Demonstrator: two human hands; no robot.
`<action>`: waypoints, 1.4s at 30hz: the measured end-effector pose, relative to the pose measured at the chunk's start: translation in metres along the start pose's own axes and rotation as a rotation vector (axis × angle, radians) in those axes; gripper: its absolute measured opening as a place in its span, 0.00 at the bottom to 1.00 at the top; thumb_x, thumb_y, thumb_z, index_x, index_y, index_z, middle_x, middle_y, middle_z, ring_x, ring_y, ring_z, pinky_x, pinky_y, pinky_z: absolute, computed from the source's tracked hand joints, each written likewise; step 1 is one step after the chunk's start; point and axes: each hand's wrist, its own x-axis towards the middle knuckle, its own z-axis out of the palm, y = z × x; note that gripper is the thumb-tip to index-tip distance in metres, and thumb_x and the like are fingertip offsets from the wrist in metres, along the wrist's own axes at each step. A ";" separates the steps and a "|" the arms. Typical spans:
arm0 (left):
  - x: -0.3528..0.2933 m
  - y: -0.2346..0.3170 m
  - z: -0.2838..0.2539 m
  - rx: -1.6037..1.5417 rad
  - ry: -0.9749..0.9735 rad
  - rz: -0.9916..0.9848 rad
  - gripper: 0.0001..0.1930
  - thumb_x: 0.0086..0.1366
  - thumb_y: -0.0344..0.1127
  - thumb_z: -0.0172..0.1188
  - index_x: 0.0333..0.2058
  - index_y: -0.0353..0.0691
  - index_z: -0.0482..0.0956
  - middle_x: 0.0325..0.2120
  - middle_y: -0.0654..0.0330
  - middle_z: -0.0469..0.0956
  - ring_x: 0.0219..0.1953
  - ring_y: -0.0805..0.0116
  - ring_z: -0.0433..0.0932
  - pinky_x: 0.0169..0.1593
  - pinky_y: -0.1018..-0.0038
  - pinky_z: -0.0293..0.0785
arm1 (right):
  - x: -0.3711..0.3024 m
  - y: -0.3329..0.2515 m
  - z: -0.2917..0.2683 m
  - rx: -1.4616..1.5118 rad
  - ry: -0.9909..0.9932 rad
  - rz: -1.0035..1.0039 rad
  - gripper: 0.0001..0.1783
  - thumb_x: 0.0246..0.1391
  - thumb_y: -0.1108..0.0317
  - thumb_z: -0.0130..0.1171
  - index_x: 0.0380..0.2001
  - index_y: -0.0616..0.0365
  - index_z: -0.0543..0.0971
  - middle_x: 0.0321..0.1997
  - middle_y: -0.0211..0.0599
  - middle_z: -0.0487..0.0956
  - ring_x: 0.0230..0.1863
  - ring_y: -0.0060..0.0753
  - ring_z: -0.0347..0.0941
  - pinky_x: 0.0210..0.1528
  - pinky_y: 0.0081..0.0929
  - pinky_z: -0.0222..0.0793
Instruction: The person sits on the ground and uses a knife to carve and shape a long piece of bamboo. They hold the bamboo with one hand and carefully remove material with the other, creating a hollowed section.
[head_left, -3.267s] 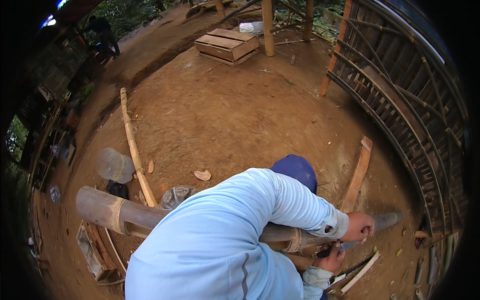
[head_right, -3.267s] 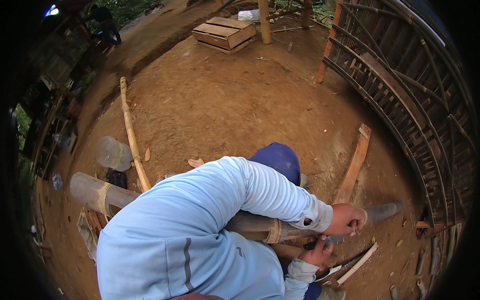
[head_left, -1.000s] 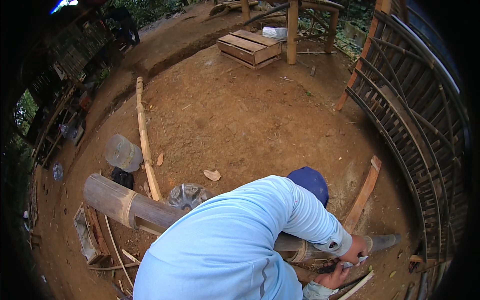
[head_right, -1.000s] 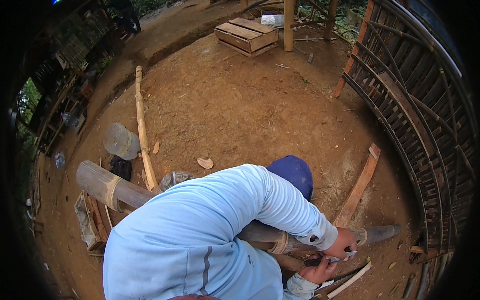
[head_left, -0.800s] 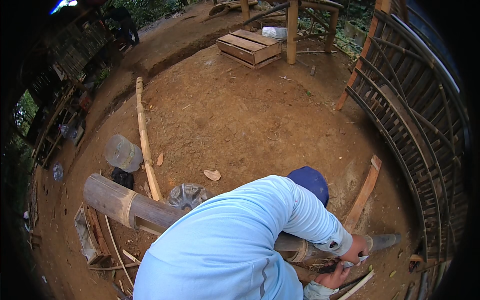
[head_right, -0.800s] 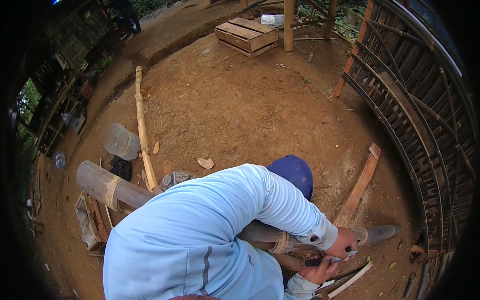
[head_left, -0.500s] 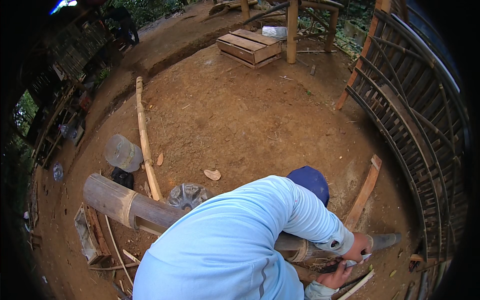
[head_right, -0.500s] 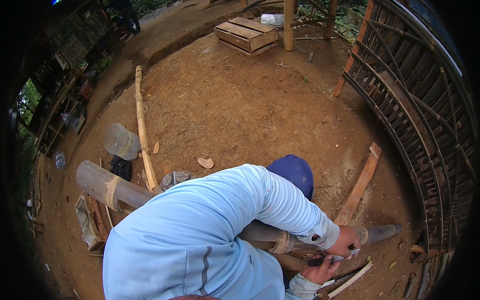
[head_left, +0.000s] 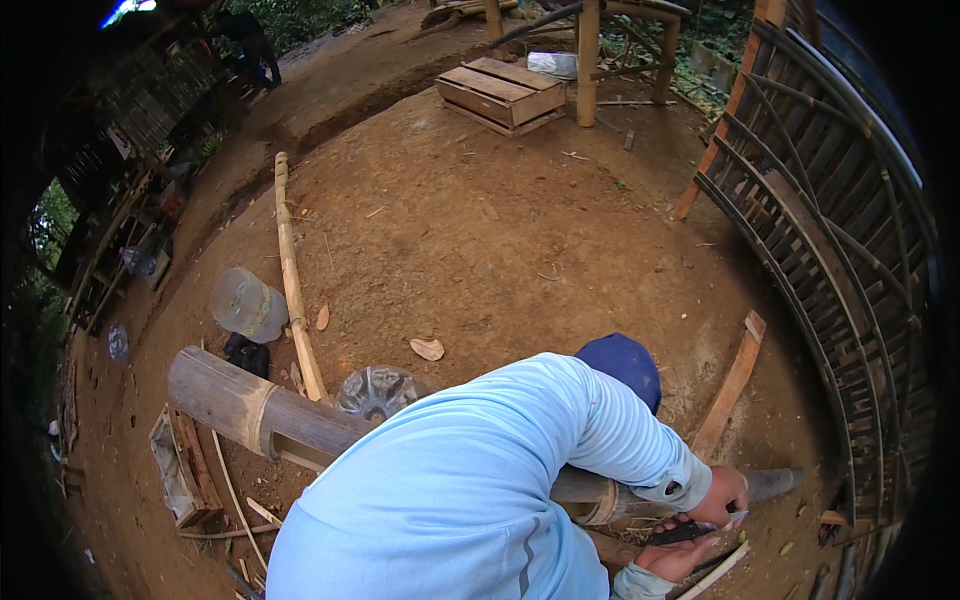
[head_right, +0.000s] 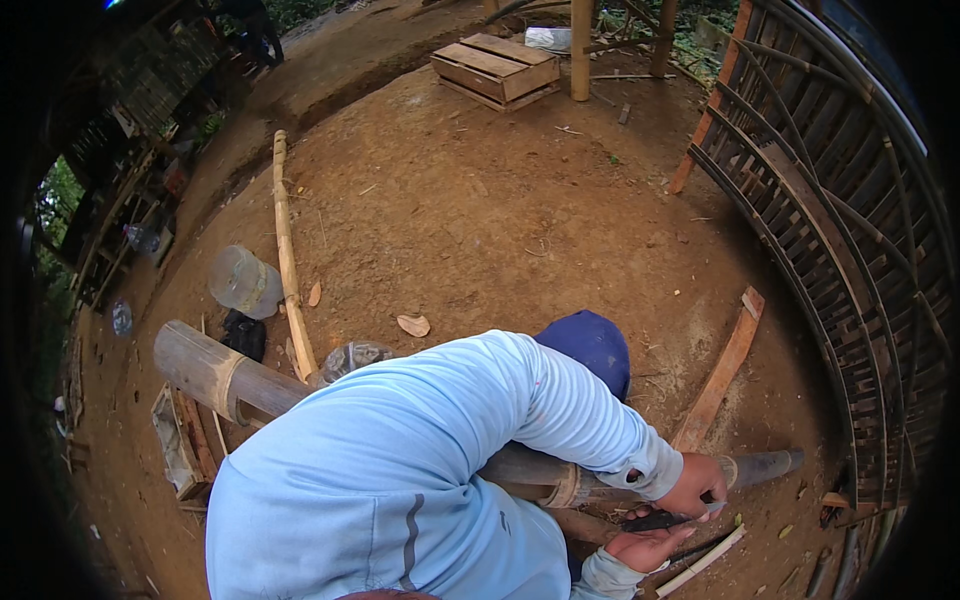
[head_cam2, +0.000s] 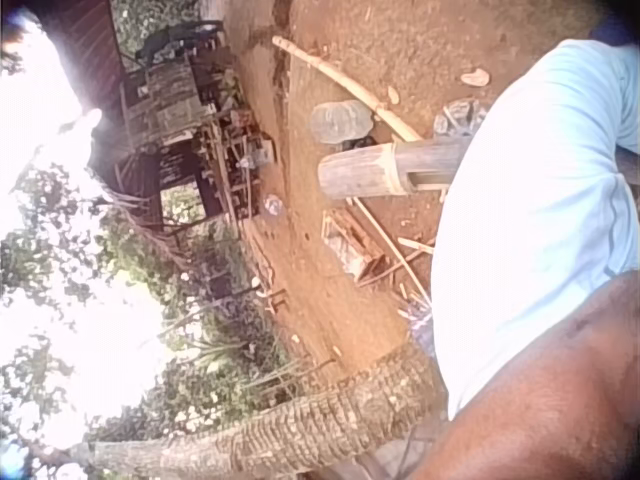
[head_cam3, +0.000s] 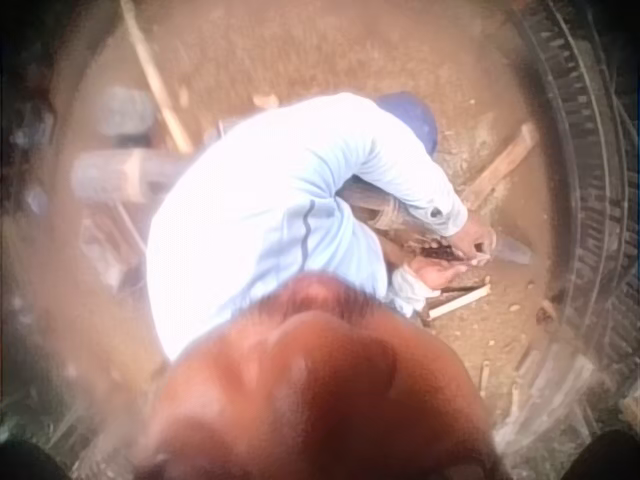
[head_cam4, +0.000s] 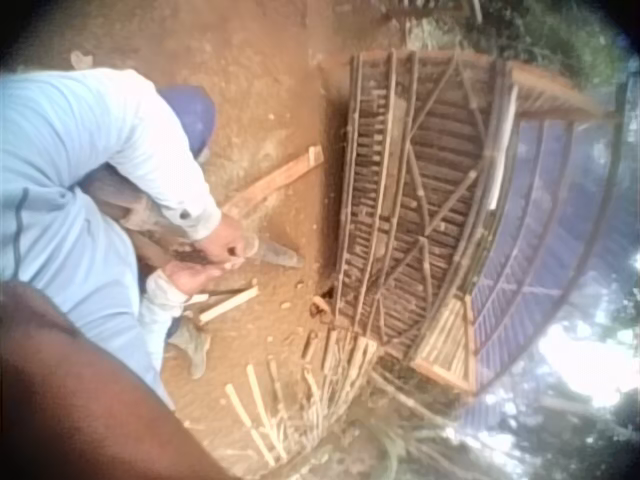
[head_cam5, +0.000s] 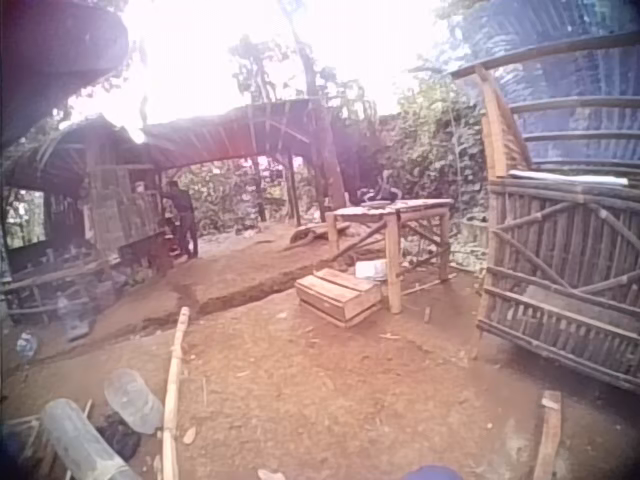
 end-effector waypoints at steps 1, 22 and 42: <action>-0.003 0.006 -0.004 0.000 -0.033 -0.010 0.09 0.54 0.34 0.64 0.34 0.41 0.83 0.23 0.60 0.81 0.25 0.65 0.81 0.30 0.66 0.75 | 0.003 0.001 -0.003 0.029 -0.012 -0.003 0.31 0.65 0.37 0.43 0.55 0.52 0.69 0.34 0.34 0.75 0.27 0.27 0.69 0.25 0.26 0.64; 0.006 -0.005 0.004 -0.085 -0.073 0.113 0.15 0.56 0.44 0.68 0.28 0.36 0.81 0.20 0.61 0.79 0.25 0.71 0.76 0.31 0.68 0.70 | -0.004 0.007 -0.014 0.221 -0.220 0.128 0.30 0.67 0.37 0.36 0.38 0.52 0.73 0.20 0.32 0.72 0.14 0.25 0.63 0.12 0.22 0.58; 0.016 0.001 -0.009 -0.364 -0.110 0.109 0.24 0.64 0.57 0.61 0.28 0.37 0.83 0.21 0.62 0.80 0.25 0.72 0.76 0.30 0.70 0.70 | 0.023 0.017 -0.046 0.391 -0.671 0.253 0.25 0.66 0.48 0.39 0.45 0.58 0.75 0.26 0.39 0.74 0.20 0.30 0.66 0.17 0.26 0.61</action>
